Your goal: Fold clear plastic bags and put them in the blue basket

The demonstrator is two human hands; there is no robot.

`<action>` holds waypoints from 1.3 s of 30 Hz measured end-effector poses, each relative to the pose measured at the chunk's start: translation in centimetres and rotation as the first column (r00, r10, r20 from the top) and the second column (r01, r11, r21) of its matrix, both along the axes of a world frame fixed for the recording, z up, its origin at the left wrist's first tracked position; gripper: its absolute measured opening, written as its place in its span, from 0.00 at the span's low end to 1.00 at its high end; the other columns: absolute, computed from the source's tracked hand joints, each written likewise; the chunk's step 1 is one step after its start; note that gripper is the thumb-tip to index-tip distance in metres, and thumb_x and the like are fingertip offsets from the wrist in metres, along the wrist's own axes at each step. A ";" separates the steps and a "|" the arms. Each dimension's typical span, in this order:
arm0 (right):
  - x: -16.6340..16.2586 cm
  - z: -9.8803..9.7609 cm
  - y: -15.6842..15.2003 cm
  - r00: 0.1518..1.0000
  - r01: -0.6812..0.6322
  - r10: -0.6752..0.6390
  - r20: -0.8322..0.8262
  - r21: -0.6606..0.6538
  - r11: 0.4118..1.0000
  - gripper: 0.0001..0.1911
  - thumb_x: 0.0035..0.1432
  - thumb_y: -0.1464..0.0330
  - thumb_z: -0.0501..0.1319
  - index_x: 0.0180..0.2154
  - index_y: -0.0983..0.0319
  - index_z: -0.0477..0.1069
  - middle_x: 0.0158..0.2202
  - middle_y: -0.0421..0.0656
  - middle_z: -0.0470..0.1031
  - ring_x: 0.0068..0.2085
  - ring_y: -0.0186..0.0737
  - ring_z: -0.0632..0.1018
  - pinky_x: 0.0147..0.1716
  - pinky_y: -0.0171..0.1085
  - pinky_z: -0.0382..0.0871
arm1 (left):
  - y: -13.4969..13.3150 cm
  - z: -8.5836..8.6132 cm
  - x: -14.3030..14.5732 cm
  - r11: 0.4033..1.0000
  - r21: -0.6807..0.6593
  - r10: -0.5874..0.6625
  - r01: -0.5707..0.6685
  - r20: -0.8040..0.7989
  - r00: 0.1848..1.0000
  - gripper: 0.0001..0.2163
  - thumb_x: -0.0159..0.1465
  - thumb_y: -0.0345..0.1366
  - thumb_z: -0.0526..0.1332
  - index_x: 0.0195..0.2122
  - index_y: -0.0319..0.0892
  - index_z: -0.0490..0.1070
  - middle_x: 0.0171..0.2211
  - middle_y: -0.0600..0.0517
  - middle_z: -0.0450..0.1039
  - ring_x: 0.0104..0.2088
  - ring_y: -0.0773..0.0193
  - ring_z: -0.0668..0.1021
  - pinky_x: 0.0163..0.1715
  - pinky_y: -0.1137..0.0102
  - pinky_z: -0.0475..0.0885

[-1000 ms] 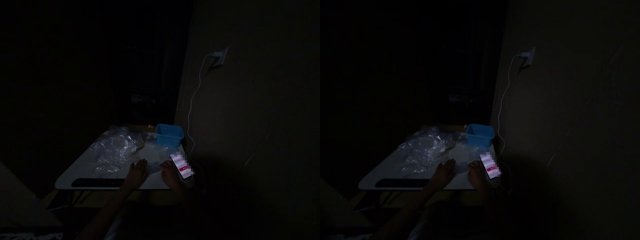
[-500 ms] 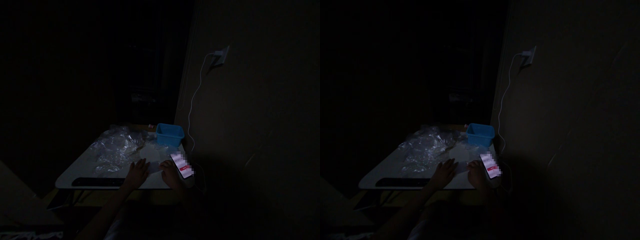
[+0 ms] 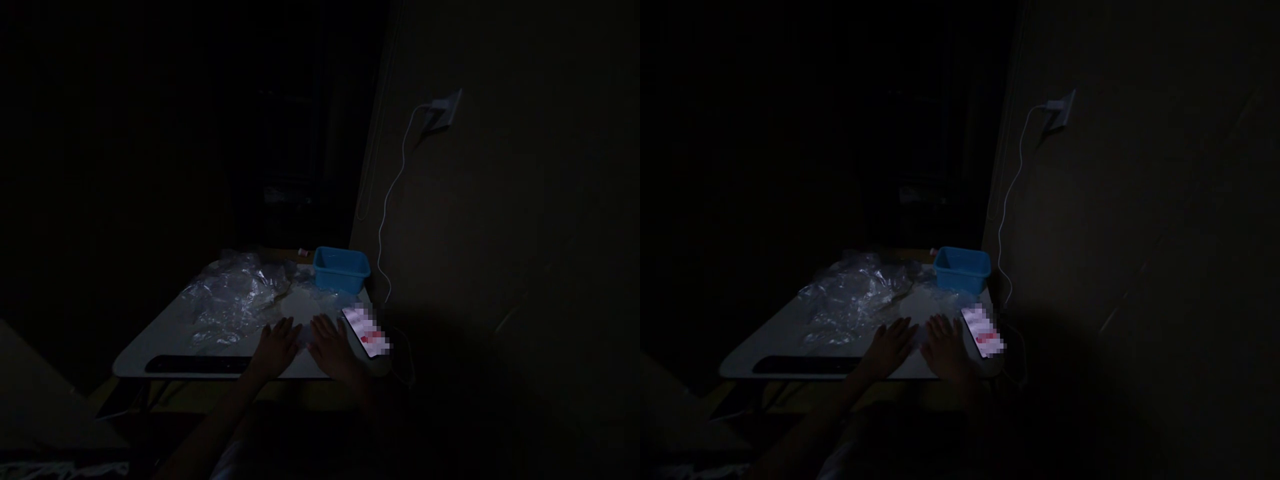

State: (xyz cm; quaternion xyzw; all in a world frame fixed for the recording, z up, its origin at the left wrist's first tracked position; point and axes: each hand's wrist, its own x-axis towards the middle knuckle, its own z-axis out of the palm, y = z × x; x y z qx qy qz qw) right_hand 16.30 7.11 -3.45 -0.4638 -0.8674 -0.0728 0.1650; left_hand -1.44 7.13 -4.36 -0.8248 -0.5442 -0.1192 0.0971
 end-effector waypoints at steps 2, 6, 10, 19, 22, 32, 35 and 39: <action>0.0 -0.2 0.1 1.000 -0.001 0.001 0.008 0.004 1.000 0.25 0.60 0.59 0.39 0.55 0.61 0.52 0.58 0.46 0.53 0.59 0.41 0.49 0.54 0.50 0.36 | 0.0 0.0 0.0 1.000 -0.009 0.002 -0.002 -0.004 1.000 0.19 0.62 0.40 0.45 0.54 0.45 0.56 0.56 0.44 0.54 0.55 0.52 0.58 0.47 0.53 0.55; 0.1 -0.4 0.2 1.000 -0.001 0.001 0.001 -0.018 1.000 0.25 0.61 0.58 0.38 0.55 0.62 0.54 0.57 0.46 0.55 0.59 0.41 0.50 0.55 0.50 0.35 | 0.0 -0.1 0.0 1.000 -0.013 0.002 -0.002 0.000 1.000 0.19 0.62 0.39 0.45 0.54 0.46 0.56 0.57 0.45 0.54 0.55 0.52 0.58 0.48 0.52 0.55; 0.1 -0.5 0.2 1.000 -0.010 0.010 -0.010 -0.059 0.998 0.26 0.61 0.58 0.38 0.55 0.63 0.54 0.57 0.47 0.54 0.59 0.40 0.51 0.55 0.50 0.34 | 0.0 -0.1 0.0 1.000 -0.007 0.002 -0.002 0.006 1.000 0.19 0.62 0.40 0.44 0.54 0.46 0.56 0.57 0.45 0.54 0.55 0.53 0.58 0.48 0.53 0.55; 0.1 -0.3 0.1 1.000 0.006 -0.006 0.003 -0.094 0.996 0.26 0.60 0.58 0.37 0.55 0.63 0.53 0.57 0.48 0.53 0.58 0.40 0.52 0.55 0.51 0.34 | -0.3 0.6 -0.2 0.983 -0.030 -0.179 0.180 0.041 0.983 0.21 0.64 0.40 0.38 0.57 0.41 0.50 0.57 0.48 0.53 0.57 0.62 0.56 0.55 0.57 0.46; 0.1 -0.3 0.1 1.000 0.001 0.000 0.011 -0.097 0.995 0.26 0.60 0.58 0.37 0.56 0.63 0.51 0.58 0.48 0.53 0.58 0.40 0.52 0.54 0.51 0.35 | -0.5 0.6 -0.1 0.960 -0.038 -0.278 0.277 -0.013 0.961 0.22 0.64 0.42 0.38 0.57 0.39 0.50 0.57 0.46 0.52 0.58 0.63 0.54 0.56 0.59 0.43; 0.2 -0.5 0.3 1.000 -0.004 0.004 -0.007 -0.095 0.995 0.26 0.60 0.58 0.38 0.57 0.64 0.49 0.59 0.47 0.50 0.59 0.40 0.50 0.54 0.51 0.37 | 0.1 -0.7 -0.3 0.962 -0.051 -0.269 0.266 -0.053 0.962 0.25 0.63 0.46 0.36 0.57 0.37 0.49 0.57 0.43 0.51 0.57 0.59 0.55 0.54 0.55 0.45; 0.3 -0.3 0.2 0.999 0.022 -0.024 -0.027 -0.052 0.998 0.28 0.59 0.59 0.41 0.58 0.66 0.44 0.60 0.47 0.43 0.60 0.41 0.45 0.55 0.50 0.38 | 0.1 -0.7 -0.2 0.964 -0.058 -0.261 0.259 -0.046 0.964 0.26 0.63 0.47 0.36 0.57 0.39 0.49 0.57 0.43 0.51 0.57 0.59 0.55 0.54 0.55 0.44; 0.1 0.1 0.2 0.999 -0.030 0.030 -0.014 -0.035 0.999 0.30 0.59 0.58 0.41 0.59 0.67 0.41 0.61 0.47 0.42 0.60 0.41 0.44 0.56 0.49 0.35 | 0.1 -0.5 -0.1 0.966 -0.085 -0.249 0.245 -0.039 0.968 0.26 0.63 0.48 0.36 0.58 0.40 0.48 0.57 0.43 0.52 0.57 0.59 0.55 0.54 0.55 0.44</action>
